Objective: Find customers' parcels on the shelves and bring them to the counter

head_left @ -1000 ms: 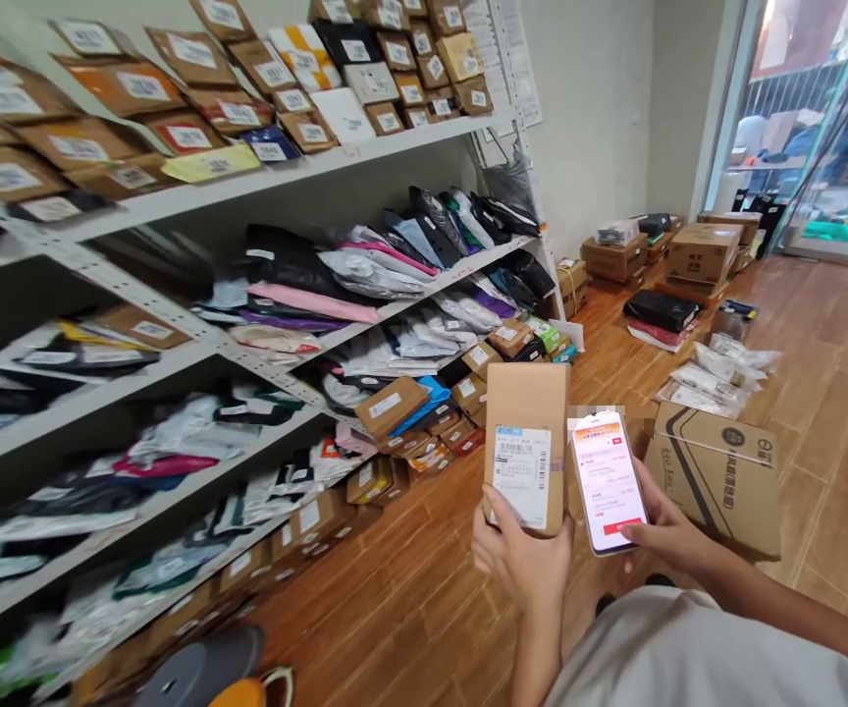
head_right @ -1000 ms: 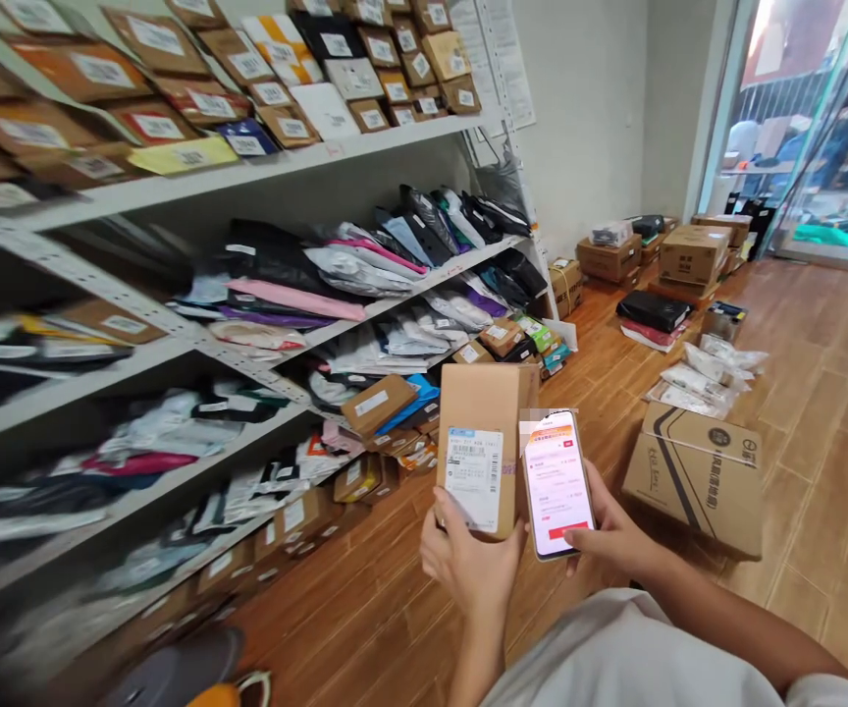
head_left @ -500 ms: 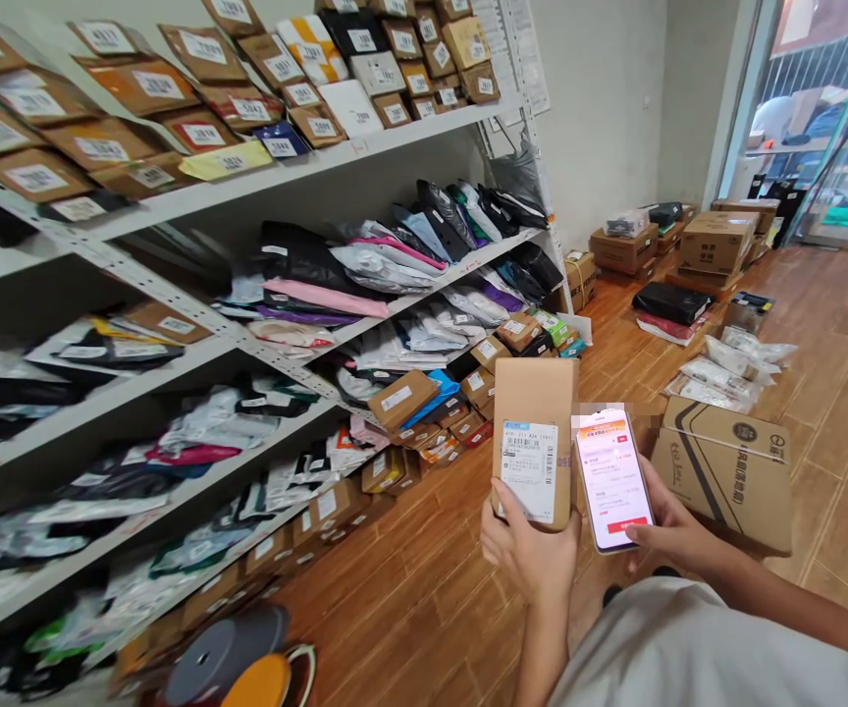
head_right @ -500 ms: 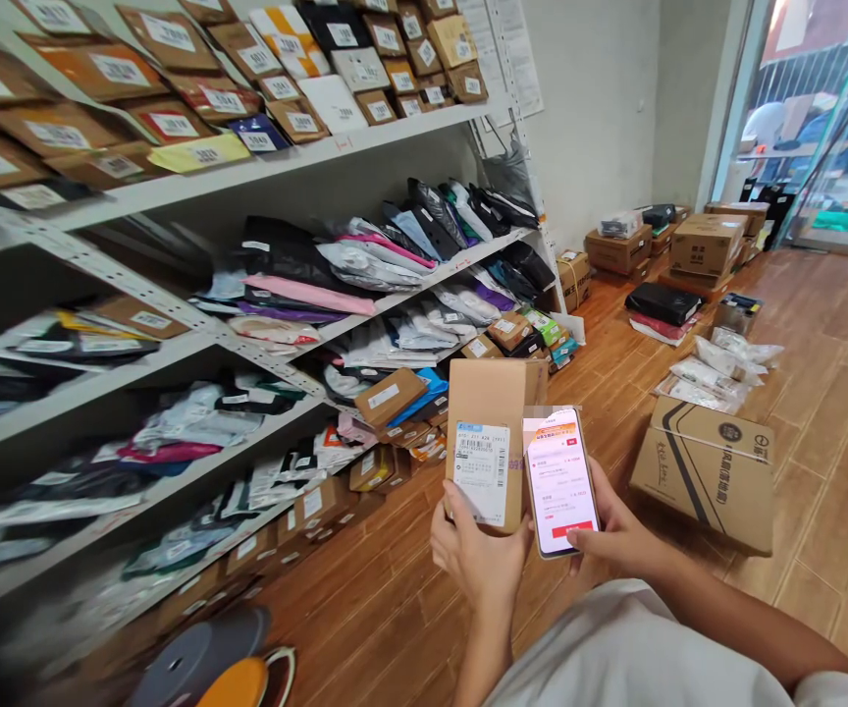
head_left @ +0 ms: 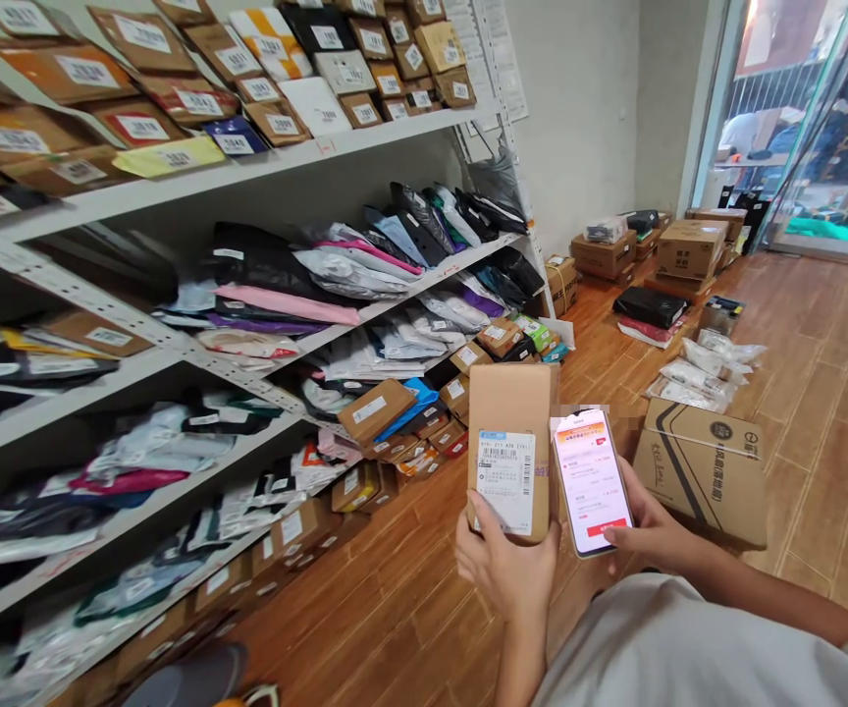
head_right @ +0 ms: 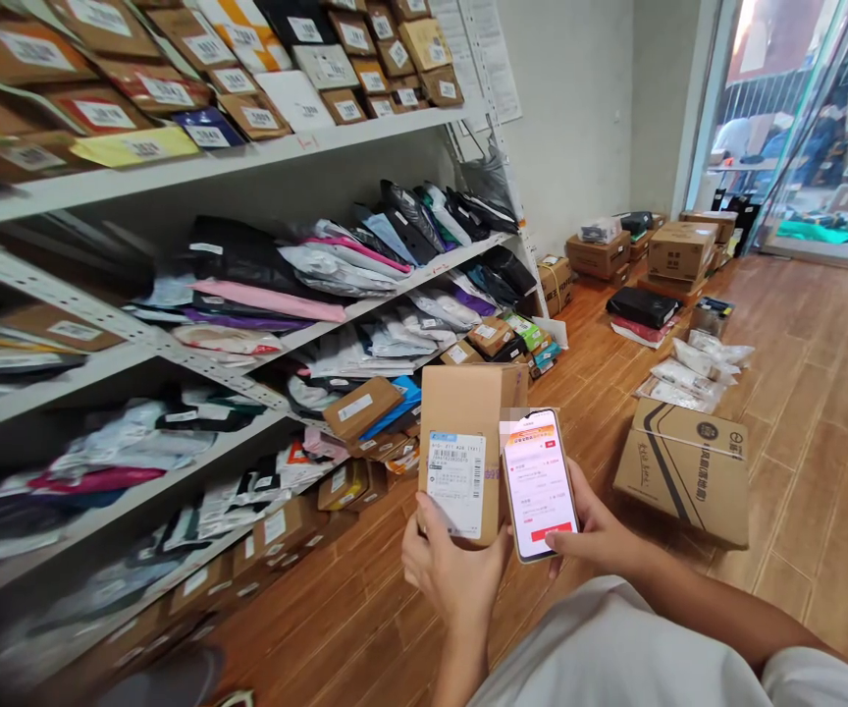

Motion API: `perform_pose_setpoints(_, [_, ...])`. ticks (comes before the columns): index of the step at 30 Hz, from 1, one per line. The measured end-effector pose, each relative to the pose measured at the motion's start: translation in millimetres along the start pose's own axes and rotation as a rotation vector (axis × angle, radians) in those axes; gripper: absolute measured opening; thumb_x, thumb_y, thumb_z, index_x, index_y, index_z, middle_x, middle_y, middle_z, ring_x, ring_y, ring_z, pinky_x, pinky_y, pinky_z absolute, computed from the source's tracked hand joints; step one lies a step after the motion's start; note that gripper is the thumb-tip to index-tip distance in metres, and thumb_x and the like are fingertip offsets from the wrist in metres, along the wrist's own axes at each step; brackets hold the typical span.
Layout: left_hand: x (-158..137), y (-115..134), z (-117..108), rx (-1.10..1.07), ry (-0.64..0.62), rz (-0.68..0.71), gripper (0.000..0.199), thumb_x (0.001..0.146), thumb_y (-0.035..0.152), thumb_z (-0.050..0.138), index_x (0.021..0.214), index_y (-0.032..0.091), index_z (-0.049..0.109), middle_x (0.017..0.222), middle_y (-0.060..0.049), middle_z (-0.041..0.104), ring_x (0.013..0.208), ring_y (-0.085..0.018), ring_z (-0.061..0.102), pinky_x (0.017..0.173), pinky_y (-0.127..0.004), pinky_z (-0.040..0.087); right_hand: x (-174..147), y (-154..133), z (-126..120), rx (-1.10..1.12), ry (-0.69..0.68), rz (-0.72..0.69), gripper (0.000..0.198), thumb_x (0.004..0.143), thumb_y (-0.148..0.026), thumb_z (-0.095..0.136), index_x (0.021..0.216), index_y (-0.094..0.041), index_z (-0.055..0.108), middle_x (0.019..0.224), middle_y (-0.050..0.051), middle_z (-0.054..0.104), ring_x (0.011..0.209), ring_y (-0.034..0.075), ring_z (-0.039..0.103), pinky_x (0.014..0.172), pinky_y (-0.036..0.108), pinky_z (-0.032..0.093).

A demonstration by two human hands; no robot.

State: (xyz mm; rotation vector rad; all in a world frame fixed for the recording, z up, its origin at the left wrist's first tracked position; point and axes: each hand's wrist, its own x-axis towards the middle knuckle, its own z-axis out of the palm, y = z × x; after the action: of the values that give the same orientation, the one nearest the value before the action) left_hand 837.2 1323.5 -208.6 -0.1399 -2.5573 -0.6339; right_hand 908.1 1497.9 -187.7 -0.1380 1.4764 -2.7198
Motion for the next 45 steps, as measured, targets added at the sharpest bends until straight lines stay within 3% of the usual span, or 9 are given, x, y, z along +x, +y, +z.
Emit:
perform_pose_setpoints(5, [0, -1, 0, -0.005, 0.012, 0.015, 0.116, 0.069, 0.043, 0.078, 0.161, 0.024, 0.010, 0.142, -0.020, 0.040, 0.128, -0.043, 0.045, 0.102, -0.058, 0.039, -1, -2, 1, -0.007, 0.002, 0.013, 0.112, 0.080, -0.038, 0.082, 0.157, -0.036, 0.002, 0.126, 0.010, 0.068, 0.104, 0.026, 0.069, 0.054, 0.023, 0.057])
perform_pose_setpoints(12, [0, -2, 0, 0.017, 0.002, 0.020, 0.118, 0.068, 0.044, 0.079, 0.161, 0.023, 0.009, 0.142, -0.021, 0.040, 0.127, -0.043, 0.046, 0.101, -0.057, 0.039, -1, 2, 1, 0.002, 0.012, 0.007, 0.106, 0.079, -0.036, 0.083, 0.157, -0.038, 0.010, 0.119, 0.007, 0.069, 0.095, 0.023, 0.070, 0.054, 0.023, 0.059])
perform_pose_setpoints(20, [-4, -1, -2, 0.018, 0.015, 0.023, 0.119, 0.066, 0.039, 0.081, 0.160, 0.024, 0.010, 0.141, -0.020, 0.039, 0.127, -0.041, 0.046, 0.103, -0.056, 0.039, -4, 17, -7, 0.019, 0.034, -0.019, 0.114, 0.084, -0.033, 0.079, 0.158, -0.040, -0.007, 0.122, 0.009, 0.070, 0.094, 0.024, 0.071, 0.054, 0.025, 0.060])
perform_pose_setpoints(24, [-2, -4, -3, 0.014, 0.007, 0.016, 0.120, 0.065, 0.040, 0.081, 0.160, 0.024, 0.010, 0.141, -0.020, 0.040, 0.128, -0.042, 0.046, 0.104, -0.057, 0.037, -2, 18, -5, 0.004, 0.052, -0.021, 0.110, 0.085, -0.033, 0.078, 0.158, -0.042, -0.003, 0.119, 0.007, 0.070, 0.086, 0.021, 0.070, 0.054, 0.026, 0.061])
perform_pose_setpoints(31, [3, -6, -3, -0.009, -0.033, -0.033, 0.114, 0.067, 0.040, 0.078, 0.160, 0.022, 0.016, 0.142, -0.020, 0.041, 0.130, -0.042, 0.045, 0.105, -0.058, 0.038, 4, 8, 2, 0.005, 0.034, -0.002, 0.104, 0.082, -0.036, 0.081, 0.157, -0.038, 0.009, 0.118, 0.007, 0.070, 0.091, 0.021, 0.070, 0.054, 0.023, 0.058])
perform_pose_setpoints(34, [8, -13, 3, -0.100, -0.104, -0.135, 0.108, 0.067, 0.043, 0.076, 0.159, 0.021, 0.024, 0.140, -0.018, 0.046, 0.132, -0.040, 0.046, 0.107, -0.056, 0.039, 6, 3, 4, 0.012, 0.004, -0.003, 0.105, 0.081, -0.039, 0.081, 0.156, -0.037, 0.008, 0.122, 0.008, 0.069, 0.102, 0.025, 0.070, 0.053, 0.022, 0.057])
perform_pose_setpoints(38, [14, -29, 21, -0.369, -0.261, -0.379, 0.102, 0.066, 0.042, 0.074, 0.156, 0.020, 0.033, 0.137, -0.015, 0.053, 0.131, -0.035, 0.051, 0.107, -0.048, 0.043, 10, 4, 3, 0.007, 0.016, 0.004, 0.104, 0.080, -0.040, 0.081, 0.155, -0.036, 0.010, 0.121, 0.009, 0.070, 0.104, 0.026, 0.071, 0.053, 0.022, 0.056])
perform_pose_setpoints(42, [15, -40, 35, -0.804, -0.421, -0.604, 0.086, 0.066, 0.039, 0.073, 0.145, 0.021, 0.046, 0.115, -0.008, 0.068, 0.103, -0.027, 0.067, 0.089, -0.038, 0.053, 13, 9, 1, 0.025, 0.052, -0.010, 0.106, 0.078, -0.038, 0.083, 0.154, -0.036, 0.009, 0.119, 0.007, 0.070, 0.095, 0.023, 0.073, 0.052, 0.022, 0.058])
perform_pose_setpoints(45, [15, -48, 40, -0.956, -0.512, -0.803, 0.075, 0.060, 0.040, 0.075, 0.130, 0.022, 0.057, 0.103, -0.006, 0.072, 0.094, -0.028, 0.069, 0.083, -0.038, 0.053, 16, 16, -1, 0.073, 0.097, -0.015, 0.108, 0.076, -0.039, 0.084, 0.153, -0.038, 0.008, 0.118, 0.006, 0.069, 0.082, 0.020, 0.073, 0.049, 0.023, 0.058])
